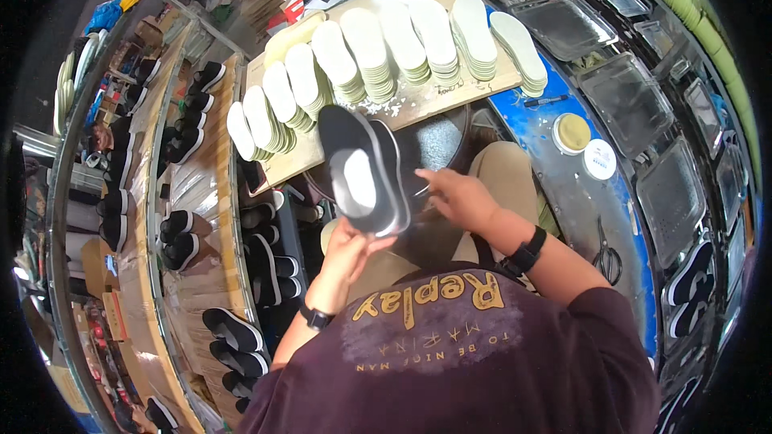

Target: The recorder is seen assembling shoe insoles and trimming them with scissors at a factory workstation.

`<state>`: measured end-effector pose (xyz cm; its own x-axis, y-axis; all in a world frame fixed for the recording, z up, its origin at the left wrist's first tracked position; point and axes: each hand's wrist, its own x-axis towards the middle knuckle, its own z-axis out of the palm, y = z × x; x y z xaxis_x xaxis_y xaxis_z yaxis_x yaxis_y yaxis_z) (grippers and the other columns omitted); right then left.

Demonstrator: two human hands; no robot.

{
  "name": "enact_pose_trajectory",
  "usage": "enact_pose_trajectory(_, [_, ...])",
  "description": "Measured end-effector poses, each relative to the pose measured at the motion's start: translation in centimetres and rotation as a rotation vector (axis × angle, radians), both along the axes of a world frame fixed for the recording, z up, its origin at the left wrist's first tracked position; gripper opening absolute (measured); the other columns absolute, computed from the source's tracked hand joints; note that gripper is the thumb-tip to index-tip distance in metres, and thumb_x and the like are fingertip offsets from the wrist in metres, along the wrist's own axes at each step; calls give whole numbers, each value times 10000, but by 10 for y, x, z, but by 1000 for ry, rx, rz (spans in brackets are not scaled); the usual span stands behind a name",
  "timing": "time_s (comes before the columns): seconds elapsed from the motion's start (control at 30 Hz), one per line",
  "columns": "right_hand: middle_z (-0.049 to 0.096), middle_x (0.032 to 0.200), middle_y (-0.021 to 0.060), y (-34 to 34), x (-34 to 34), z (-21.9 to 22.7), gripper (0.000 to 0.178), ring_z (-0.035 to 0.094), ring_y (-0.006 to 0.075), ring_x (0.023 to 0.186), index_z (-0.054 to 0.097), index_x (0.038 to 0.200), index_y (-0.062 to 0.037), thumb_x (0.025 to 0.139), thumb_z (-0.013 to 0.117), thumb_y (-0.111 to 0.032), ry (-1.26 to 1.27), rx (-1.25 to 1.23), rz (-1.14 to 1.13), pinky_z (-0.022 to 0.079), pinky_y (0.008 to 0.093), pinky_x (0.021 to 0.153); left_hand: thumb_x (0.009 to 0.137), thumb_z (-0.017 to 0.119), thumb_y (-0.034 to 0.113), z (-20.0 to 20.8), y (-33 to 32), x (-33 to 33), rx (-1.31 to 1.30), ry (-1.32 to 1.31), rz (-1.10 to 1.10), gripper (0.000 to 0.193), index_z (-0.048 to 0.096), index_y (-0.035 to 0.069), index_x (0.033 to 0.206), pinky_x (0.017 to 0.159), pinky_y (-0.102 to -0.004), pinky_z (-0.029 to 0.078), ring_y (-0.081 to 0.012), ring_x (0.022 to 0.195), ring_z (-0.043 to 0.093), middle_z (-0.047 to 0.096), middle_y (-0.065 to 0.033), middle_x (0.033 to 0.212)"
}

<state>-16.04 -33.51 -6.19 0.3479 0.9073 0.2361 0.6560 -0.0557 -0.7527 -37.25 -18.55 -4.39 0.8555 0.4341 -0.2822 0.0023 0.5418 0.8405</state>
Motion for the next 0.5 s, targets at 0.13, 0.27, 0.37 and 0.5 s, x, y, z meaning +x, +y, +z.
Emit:
enact_pose_trajectory(0.13, [599, 836, 111, -23, 16, 6, 376, 618, 298, 753, 605, 1171, -104, 800, 646, -63, 21, 91, -98, 504, 370, 660, 787, 442, -86, -24, -12, 62, -326, -110, -21, 527, 393, 27, 1300, 984, -472, 478, -309, 1094, 594, 531, -148, 1259])
enact_pose_trajectory(0.27, [606, 798, 120, -59, 34, 15, 271, 619, 289, 733, 652, 1079, -85, 810, 638, -56, -80, 35, -197, 503, 364, 658, 823, 416, -65, -92, -26, 90, -425, 29, -13, 391, 450, -33, 1212, 1008, -445, 458, -333, 1125, 560, 544, -168, 1218])
enact_pose_trajectory(0.37, [654, 838, 151, -100, 49, 17, 190, 644, 314, 760, 676, 1002, -63, 817, 635, -59, -109, -70, -326, 511, 374, 662, 860, 433, -43, -102, -37, 78, -464, 219, 55, 300, 450, -71, 1158, 1002, -436, 476, -355, 1097, 569, 547, -199, 1171])
enact_pose_trajectory(0.5, [667, 901, 194, -189, 85, -22, 176, 643, 375, 820, 684, 976, -57, 809, 641, -89, -197, -231, -576, 513, 416, 676, 922, 456, 5, -72, -27, 57, -349, 425, -79, 298, 436, -124, 1190, 1029, -420, 476, -357, 1055, 601, 559, -223, 1145])
